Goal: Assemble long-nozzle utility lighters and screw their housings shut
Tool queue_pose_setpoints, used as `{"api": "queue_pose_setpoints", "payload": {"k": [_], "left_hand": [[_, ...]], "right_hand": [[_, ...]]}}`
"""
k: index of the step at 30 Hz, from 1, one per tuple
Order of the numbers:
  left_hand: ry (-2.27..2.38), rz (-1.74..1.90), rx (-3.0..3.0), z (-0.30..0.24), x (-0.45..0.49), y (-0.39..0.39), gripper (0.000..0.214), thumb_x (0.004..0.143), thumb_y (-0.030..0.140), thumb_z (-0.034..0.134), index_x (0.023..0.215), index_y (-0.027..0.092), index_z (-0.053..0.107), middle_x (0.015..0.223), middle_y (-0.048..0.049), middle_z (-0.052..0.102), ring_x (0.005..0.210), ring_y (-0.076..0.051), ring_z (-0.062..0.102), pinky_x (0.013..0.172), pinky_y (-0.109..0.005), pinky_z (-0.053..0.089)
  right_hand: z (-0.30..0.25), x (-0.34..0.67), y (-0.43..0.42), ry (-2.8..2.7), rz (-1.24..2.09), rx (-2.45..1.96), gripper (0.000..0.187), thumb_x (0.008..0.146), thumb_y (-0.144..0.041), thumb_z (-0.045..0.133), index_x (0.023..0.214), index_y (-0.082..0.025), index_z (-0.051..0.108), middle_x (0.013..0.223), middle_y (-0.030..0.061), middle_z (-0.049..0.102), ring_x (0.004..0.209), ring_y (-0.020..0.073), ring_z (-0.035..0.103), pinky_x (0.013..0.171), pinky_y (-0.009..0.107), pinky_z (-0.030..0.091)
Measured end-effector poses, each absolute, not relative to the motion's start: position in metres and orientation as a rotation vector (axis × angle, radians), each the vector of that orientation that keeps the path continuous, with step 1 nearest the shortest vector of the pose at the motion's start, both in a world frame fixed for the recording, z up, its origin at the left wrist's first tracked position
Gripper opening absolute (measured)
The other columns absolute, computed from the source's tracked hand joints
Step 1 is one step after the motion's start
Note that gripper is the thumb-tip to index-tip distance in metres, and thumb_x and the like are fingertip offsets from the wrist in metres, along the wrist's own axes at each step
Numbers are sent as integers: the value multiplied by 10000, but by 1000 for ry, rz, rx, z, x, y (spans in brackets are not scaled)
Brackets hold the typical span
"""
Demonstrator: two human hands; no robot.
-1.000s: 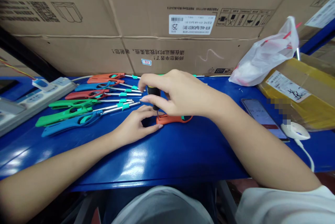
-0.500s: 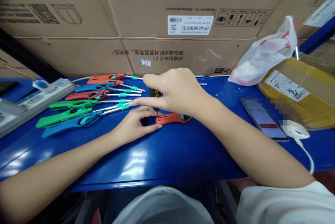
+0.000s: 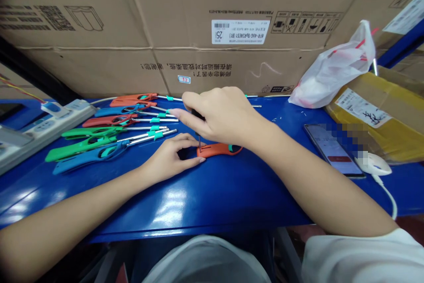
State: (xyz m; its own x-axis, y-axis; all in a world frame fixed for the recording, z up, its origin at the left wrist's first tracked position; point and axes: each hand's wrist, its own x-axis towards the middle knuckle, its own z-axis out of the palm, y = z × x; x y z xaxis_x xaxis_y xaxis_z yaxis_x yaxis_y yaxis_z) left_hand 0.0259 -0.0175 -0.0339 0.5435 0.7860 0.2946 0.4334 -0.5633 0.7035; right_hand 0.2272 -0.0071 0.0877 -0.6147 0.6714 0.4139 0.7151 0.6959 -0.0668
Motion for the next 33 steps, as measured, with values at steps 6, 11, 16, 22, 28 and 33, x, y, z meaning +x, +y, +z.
{"api": "queue_pose_setpoints", "payload": {"k": [6, 11, 16, 22, 28, 33], "left_hand": [[958, 817, 2224, -33, 26, -18, 317, 845, 289, 796, 1136, 168, 757, 1075, -83, 713, 1010, -246, 678, 964, -429, 542], [954, 858, 2247, -37, 26, -17, 308, 828, 285, 811, 1114, 181, 757, 1054, -74, 727, 1041, -254, 677, 986, -434, 536], [962, 844, 2238, -37, 26, -17, 304, 843, 307, 794, 1123, 195, 756, 1065, -74, 726, 999, -245, 690, 964, -433, 552], [966, 821, 2231, -38, 25, -16, 329, 833, 317, 798, 1137, 199, 757, 1165, -97, 734, 1147, -288, 665, 1044, -461, 519], [972, 819, 2241, -34, 26, -18, 296, 849, 314, 792, 1116, 192, 756, 1048, -69, 717, 996, -240, 690, 931, -403, 553], [982, 815, 2245, -34, 26, -18, 314, 840, 298, 800, 1132, 195, 751, 1067, -69, 717, 1022, -247, 677, 954, -417, 542]], "right_hand": [[95, 239, -3, -2648, 165, -838, 237, 980, -344, 536, 1141, -202, 636, 869, 24, 720, 681, 166, 596, 634, 274, 360], [94, 235, -6, -2548, -132, -1020, 417, 942, -595, 569, 873, -192, 649, 611, -1, 591, 573, 171, 522, 581, 287, 286], [100, 235, -13, -2671, 110, -847, 260, 1008, -354, 458, 1134, -204, 629, 863, 30, 709, 682, 175, 596, 635, 285, 360], [85, 228, -7, -2512, -107, -902, 427, 953, -590, 545, 842, -190, 647, 631, -3, 607, 578, 159, 535, 580, 280, 302], [94, 236, -8, -2568, 15, -709, 360, 1043, -342, 388, 1007, -172, 704, 903, 57, 746, 767, 173, 642, 681, 286, 406], [92, 236, -4, -2541, -21, -756, 350, 1014, -479, 516, 995, -202, 730, 801, 16, 744, 691, 148, 636, 648, 265, 380]]}}
